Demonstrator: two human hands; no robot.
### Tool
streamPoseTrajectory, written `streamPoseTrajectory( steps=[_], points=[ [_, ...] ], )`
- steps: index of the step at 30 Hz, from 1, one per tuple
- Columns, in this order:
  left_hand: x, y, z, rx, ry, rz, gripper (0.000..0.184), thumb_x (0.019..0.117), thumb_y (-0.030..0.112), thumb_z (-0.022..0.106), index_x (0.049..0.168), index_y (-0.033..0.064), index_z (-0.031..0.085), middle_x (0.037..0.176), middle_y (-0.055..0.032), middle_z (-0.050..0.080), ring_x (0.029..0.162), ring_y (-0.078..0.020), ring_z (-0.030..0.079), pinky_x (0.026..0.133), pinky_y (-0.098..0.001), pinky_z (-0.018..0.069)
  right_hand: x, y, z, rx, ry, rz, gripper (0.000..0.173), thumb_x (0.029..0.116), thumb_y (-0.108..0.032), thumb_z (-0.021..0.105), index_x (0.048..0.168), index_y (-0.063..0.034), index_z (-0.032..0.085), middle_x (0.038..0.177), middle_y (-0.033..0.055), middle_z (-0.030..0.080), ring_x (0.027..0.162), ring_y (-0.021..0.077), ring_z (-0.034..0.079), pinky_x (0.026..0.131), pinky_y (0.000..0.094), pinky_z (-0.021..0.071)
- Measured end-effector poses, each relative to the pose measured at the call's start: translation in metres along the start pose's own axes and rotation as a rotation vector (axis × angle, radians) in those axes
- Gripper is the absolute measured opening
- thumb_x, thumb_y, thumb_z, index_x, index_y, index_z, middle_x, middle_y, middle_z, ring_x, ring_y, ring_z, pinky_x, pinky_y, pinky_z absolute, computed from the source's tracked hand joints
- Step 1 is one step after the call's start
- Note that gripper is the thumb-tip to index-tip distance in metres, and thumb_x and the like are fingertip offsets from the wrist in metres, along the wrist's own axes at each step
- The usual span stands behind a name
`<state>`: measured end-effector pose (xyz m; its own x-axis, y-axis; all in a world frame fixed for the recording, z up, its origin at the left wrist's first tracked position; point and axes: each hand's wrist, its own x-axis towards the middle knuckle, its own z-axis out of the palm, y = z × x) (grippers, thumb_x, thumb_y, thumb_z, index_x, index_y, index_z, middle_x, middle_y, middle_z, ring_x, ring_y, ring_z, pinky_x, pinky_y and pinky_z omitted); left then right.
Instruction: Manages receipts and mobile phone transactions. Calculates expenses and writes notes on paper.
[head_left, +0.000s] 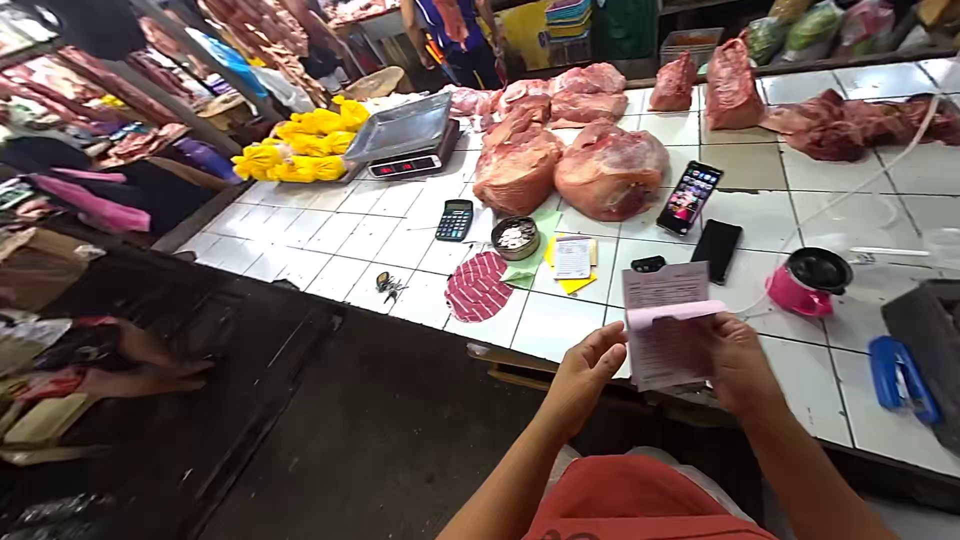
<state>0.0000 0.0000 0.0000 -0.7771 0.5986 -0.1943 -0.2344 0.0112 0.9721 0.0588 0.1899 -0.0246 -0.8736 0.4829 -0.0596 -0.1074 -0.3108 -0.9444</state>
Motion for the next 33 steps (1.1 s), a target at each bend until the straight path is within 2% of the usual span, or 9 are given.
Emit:
streamPoseTrajectory(
  steps=[3, 5, 8, 12, 16, 20, 23, 28, 33],
  points=[
    [-0.003, 0.008, -0.017, -0.125, 0.206, -0.011, 0.020, 0.1046, 0.003, 0.048, 0.108, -0.0019, 0.067, 0.094, -0.0015, 0.074, 0.087, -0.0077, 0.071, 0.085, -0.0289, 0.0597, 0.006, 0.015, 0.049, -0.010, -0.078, 0.104, 0.012, 0.0935, 0.006, 0.061, 0.099, -0.0035, 0.065, 0.080, -0.0040, 0.073, 0.073, 0.0024, 0.070, 0.070, 0.0216, 0.0605],
    [-0.004, 0.013, -0.039, -0.125, 0.325, -0.021, 0.020, 0.1037, -0.001, 0.047, 0.101, -0.0010, 0.067, 0.086, -0.0008, 0.073, 0.080, -0.0074, 0.071, 0.080, -0.0281, 0.0601, 0.011, 0.021, 0.075, -0.083, -0.091, 0.110, 0.017, 0.0917, 0.010, 0.056, 0.102, -0.0033, 0.061, 0.080, -0.0068, 0.071, 0.073, -0.0016, 0.068, 0.070, 0.0177, 0.0579],
    [0.000, 0.013, -0.078, -0.156, 0.389, -0.047, 0.019, 0.1047, 0.003, 0.050, 0.102, -0.0017, 0.068, 0.086, -0.0030, 0.073, 0.078, -0.0087, 0.071, 0.077, -0.0284, 0.0603, 0.023, 0.037, 0.111, -0.149, -0.060, 0.108, 0.009, 0.0936, 0.002, 0.065, 0.091, -0.0054, 0.063, 0.071, -0.0062, 0.068, 0.063, -0.0011, 0.065, 0.062, 0.0167, 0.0556],
    [0.006, 0.017, -0.137, -0.243, 0.345, -0.108, 0.023, 0.1086, 0.011, 0.046, 0.115, -0.0029, 0.062, 0.094, -0.0071, 0.073, 0.082, -0.0129, 0.073, 0.078, -0.0310, 0.0618, 0.041, 0.057, 0.156, -0.283, -0.093, 0.040, 0.012, 0.0910, -0.004, 0.073, 0.083, -0.0065, 0.065, 0.065, -0.0057, 0.068, 0.056, -0.0007, 0.064, 0.056, 0.0167, 0.0550],
    [0.012, 0.019, -0.204, -0.348, 0.355, -0.097, 0.033, 0.1120, 0.018, 0.035, 0.122, -0.0018, 0.059, 0.098, -0.0080, 0.074, 0.087, -0.0141, 0.073, 0.080, -0.0319, 0.0613, 0.056, 0.070, 0.205, -0.397, -0.239, 0.028, 0.011, 0.0955, -0.007, 0.066, 0.085, -0.0070, 0.068, 0.068, -0.0075, 0.068, 0.060, -0.0026, 0.064, 0.059, 0.0158, 0.0549],
    [0.020, 0.025, -0.265, -0.435, 0.378, -0.155, 0.026, 0.1106, 0.015, 0.042, 0.118, -0.0024, 0.060, 0.095, -0.0094, 0.074, 0.085, -0.0156, 0.074, 0.081, -0.0331, 0.0621, 0.065, 0.085, 0.247, -0.485, -0.222, 0.102, 0.013, 0.1009, -0.010, 0.060, 0.102, -0.0013, 0.070, 0.084, -0.0007, 0.072, 0.071, 0.0026, 0.069, 0.069, 0.0220, 0.0598],
    [0.023, 0.035, -0.303, -0.433, 0.304, -0.179, 0.024, 0.1101, 0.013, 0.042, 0.116, -0.0022, 0.061, 0.093, -0.0088, 0.074, 0.084, -0.0153, 0.074, 0.081, -0.0329, 0.0624, 0.080, 0.101, 0.259, -0.490, 0.077, 0.053, 0.036, 0.0955, -0.005, 0.068, 0.127, 0.0068, 0.057, 0.089, 0.0062, 0.070, 0.072, 0.0059, 0.067, 0.070, 0.0262, 0.0580],
    [0.034, 0.047, -0.338, -0.500, -0.010, -0.290, 0.023, 0.1105, 0.010, 0.037, 0.112, 0.0038, 0.059, 0.096, -0.0062, 0.075, 0.089, -0.0151, 0.074, 0.085, -0.0333, 0.0614, 0.080, 0.109, 0.274, -0.353, 0.338, 0.102, 0.008, 0.0937, -0.005, 0.072, 0.093, -0.0002, 0.065, 0.074, -0.0015, 0.068, 0.061, 0.0016, 0.065, 0.061, 0.0191, 0.0568],
    [0.053, 0.034, -0.338, -0.303, -0.239, -0.332, 0.023, 0.1095, 0.009, 0.040, 0.110, 0.0039, 0.063, 0.095, -0.0027, 0.075, 0.088, -0.0119, 0.074, 0.084, -0.0317, 0.0606, 0.062, 0.111, 0.306, -0.234, 0.361, 0.117, 0.009, 0.0974, -0.001, 0.065, 0.089, -0.0011, 0.067, 0.070, -0.0027, 0.069, 0.060, 0.0013, 0.064, 0.059, 0.0186, 0.0557]
  ],
)
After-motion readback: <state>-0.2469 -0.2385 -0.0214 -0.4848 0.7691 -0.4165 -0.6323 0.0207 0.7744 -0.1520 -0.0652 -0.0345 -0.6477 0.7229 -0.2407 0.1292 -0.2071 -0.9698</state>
